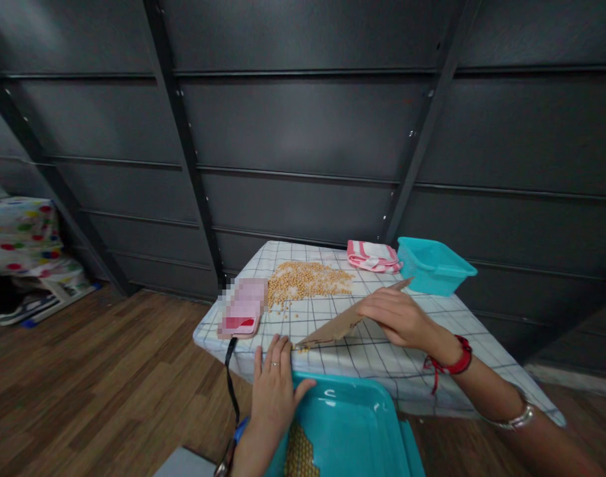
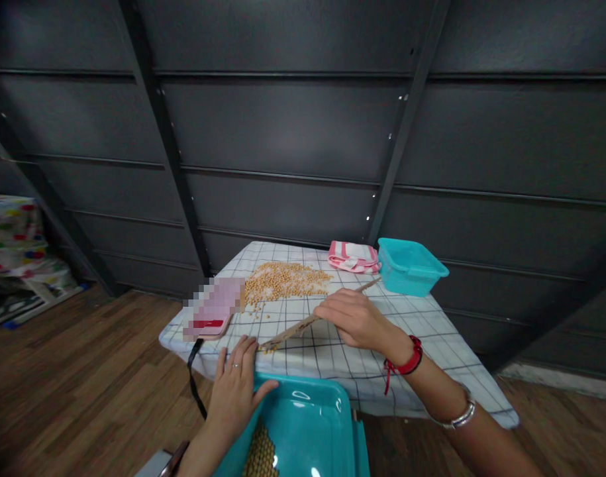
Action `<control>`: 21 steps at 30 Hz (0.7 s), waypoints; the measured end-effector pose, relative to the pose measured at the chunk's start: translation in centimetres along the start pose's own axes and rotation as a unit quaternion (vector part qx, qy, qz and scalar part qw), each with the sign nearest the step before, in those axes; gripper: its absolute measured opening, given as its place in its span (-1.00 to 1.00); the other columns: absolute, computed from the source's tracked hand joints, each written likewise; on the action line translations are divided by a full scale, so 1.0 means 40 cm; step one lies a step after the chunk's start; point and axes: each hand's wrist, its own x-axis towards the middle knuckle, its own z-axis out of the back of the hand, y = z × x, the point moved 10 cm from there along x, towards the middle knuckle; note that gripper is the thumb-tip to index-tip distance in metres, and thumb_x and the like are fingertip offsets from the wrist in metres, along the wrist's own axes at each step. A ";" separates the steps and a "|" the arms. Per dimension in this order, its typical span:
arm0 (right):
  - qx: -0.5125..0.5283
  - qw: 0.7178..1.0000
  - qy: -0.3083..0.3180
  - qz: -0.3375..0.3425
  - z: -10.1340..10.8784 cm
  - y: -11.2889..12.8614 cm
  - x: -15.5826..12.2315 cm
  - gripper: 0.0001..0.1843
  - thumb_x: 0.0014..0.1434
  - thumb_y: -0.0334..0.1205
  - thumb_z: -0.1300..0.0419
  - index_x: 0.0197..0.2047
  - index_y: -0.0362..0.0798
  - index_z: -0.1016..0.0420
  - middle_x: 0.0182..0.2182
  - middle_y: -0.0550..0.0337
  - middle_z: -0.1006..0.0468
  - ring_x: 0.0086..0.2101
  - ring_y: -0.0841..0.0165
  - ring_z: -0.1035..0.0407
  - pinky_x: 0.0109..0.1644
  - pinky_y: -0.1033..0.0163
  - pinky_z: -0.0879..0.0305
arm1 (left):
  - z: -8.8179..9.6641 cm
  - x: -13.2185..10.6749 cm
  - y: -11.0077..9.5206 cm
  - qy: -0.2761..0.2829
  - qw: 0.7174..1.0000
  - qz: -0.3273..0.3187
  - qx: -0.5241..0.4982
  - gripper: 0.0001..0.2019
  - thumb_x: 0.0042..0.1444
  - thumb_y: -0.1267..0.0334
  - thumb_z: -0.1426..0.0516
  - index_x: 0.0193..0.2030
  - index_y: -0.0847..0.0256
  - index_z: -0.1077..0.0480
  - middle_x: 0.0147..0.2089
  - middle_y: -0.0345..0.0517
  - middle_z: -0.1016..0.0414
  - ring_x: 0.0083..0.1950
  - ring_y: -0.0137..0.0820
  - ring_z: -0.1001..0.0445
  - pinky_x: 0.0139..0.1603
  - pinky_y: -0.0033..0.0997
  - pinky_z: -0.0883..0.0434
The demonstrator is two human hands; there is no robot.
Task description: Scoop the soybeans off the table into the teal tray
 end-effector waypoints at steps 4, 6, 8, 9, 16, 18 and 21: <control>0.005 1.000 -0.019 0.016 -0.006 0.012 0.009 -0.62 0.02 -0.51 0.13 -0.11 -0.10 -0.28 -0.37 0.13 -0.49 -0.29 0.40 -0.37 -0.22 0.19 -0.32 | -0.003 -0.003 0.000 -0.008 1.000 -0.001 0.017 -0.31 0.01 -0.22 0.21 -0.01 0.39 -0.23 -0.02 0.19 -0.37 0.09 -0.18 -0.23 0.15 -0.07 -0.01; 0.006 1.000 -0.021 0.021 -0.012 0.016 0.009 -0.62 0.02 -0.53 0.14 -0.12 -0.11 -0.28 -0.38 0.12 -0.49 -0.28 0.39 -0.36 -0.22 0.19 -0.32 | -0.005 -0.003 0.002 -0.007 1.000 0.003 0.014 -0.28 -0.01 -0.24 0.22 0.00 0.41 -0.23 0.00 0.21 -0.35 0.09 -0.18 -0.23 0.13 -0.07 -0.05; -0.001 0.999 -0.021 0.025 -0.015 0.018 0.007 -0.62 0.01 -0.54 0.15 -0.13 -0.12 -0.28 -0.39 0.13 -0.49 -0.28 0.39 -0.36 -0.23 0.20 -0.32 | -0.007 -0.002 0.004 -0.001 1.000 0.006 0.004 -0.27 -0.01 -0.24 0.20 0.01 0.42 -0.22 0.02 0.22 -0.34 0.09 -0.16 -0.24 0.11 -0.07 -0.07; -0.004 0.999 -0.021 0.027 -0.015 0.019 0.006 -0.62 0.01 -0.55 0.15 -0.14 -0.11 -0.28 -0.39 0.13 -0.49 -0.29 0.40 -0.36 -0.23 0.20 -0.32 | -0.007 -0.002 0.005 0.002 1.000 0.007 -0.002 -0.28 -0.01 -0.23 0.19 0.02 0.42 -0.21 0.02 0.22 -0.34 0.09 -0.16 -0.24 0.10 -0.07 -0.08; 0.003 0.999 -0.014 0.033 0.002 0.018 -0.006 -0.62 -0.02 -0.57 0.14 -0.16 -0.12 -0.29 -0.39 0.13 -0.49 -0.30 0.39 -0.36 -0.24 0.21 -0.31 | 0.005 0.002 0.000 -0.010 1.000 -0.003 0.009 -0.26 -0.01 -0.24 0.19 0.00 0.45 -0.23 0.01 0.23 -0.35 0.08 -0.15 -0.24 0.10 -0.08 -0.06; -0.003 1.000 -0.012 0.023 0.006 0.014 -0.007 -0.61 -0.02 -0.58 0.14 -0.16 -0.13 -0.29 -0.39 0.13 -0.49 -0.30 0.39 -0.36 -0.23 0.21 -0.31 | 0.008 0.003 -0.003 -0.012 1.000 -0.008 0.016 -0.27 -0.01 -0.24 0.19 -0.02 0.45 -0.24 0.01 0.23 -0.36 0.08 -0.15 -0.24 0.10 -0.08 -0.05; -0.012 1.000 -0.019 0.013 0.004 0.012 -0.004 -0.62 -0.01 -0.58 0.13 -0.15 -0.13 -0.29 -0.37 0.11 -0.49 -0.29 0.39 -0.36 -0.23 0.21 -0.31 | 0.007 0.003 -0.002 -0.009 1.000 -0.007 0.019 -0.31 0.01 -0.21 0.18 -0.03 0.42 -0.25 0.01 0.20 -0.37 0.08 -0.16 -0.25 0.11 -0.08 -0.04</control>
